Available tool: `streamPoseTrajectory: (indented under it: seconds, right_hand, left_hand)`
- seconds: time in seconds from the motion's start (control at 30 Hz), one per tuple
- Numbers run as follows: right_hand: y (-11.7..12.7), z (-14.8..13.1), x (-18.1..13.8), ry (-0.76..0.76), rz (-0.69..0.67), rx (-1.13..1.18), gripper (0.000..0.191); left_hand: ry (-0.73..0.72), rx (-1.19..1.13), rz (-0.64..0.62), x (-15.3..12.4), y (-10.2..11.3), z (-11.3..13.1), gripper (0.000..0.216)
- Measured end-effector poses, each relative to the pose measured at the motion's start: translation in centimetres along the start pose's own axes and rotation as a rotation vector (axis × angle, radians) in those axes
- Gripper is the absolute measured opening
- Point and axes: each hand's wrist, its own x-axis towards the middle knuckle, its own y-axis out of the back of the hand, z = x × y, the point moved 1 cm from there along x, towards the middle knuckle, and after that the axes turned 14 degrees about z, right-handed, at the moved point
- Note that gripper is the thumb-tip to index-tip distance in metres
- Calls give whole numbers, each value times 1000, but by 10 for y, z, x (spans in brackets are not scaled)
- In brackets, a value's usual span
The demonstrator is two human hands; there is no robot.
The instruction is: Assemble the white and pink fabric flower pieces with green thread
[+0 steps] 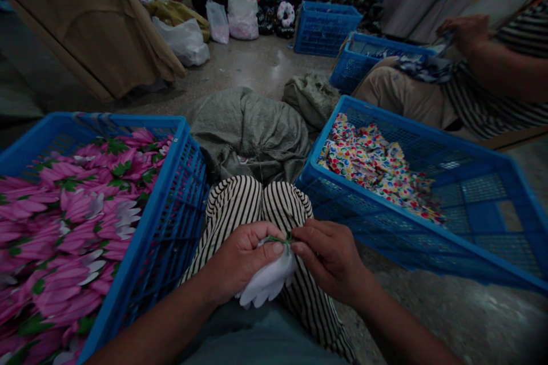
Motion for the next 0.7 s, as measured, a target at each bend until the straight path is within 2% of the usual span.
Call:
streamPoseTrajectory:
  seconds: [0.1, 0.17, 0.23, 0.27, 0.33, 0.4, 0.47, 0.57, 0.63, 0.7]
  right_hand:
    - [-1, 4, -1, -100, 42, 139, 19]
    - [-4, 12, -2, -312, 164, 343, 21]
    - [-11, 21, -6, -595, 299, 616, 27]
    - [-16, 24, -8, -723, 334, 747, 32]
    - [-29, 26, -13, -880, 309, 946, 42]
    - [-41, 23, -18, -944, 227, 1048, 46]
    - [-50, 17, -22, -1002, 166, 1139, 39]
    - [-57, 9, -19, -1104, 221, 1273, 28]
    - [-58, 7, -12, -1125, 334, 1294, 29]
    - [-55, 5, -6, -1104, 413, 1249, 30]
  left_hand:
    - [-10, 30, 7, 1, 1, -1, 25]
    - [-5, 24, 12, 2, 2, -2, 25]
    - [13, -20, 28, 3, 2, -4, 23]
    - [24, -63, 44, 4, 2, -5, 23]
    - [41, -182, 95, 5, 0, -5, 22]
    - [49, -326, 159, 7, -3, -4, 20]
    - [53, -440, 231, 10, -6, -1, 20]
    - [80, -482, 319, 17, -6, 0, 24]
    - [39, -354, 375, 20, -2, -3, 25]
    - [-135, -80, 485, 19, 5, -9, 29]
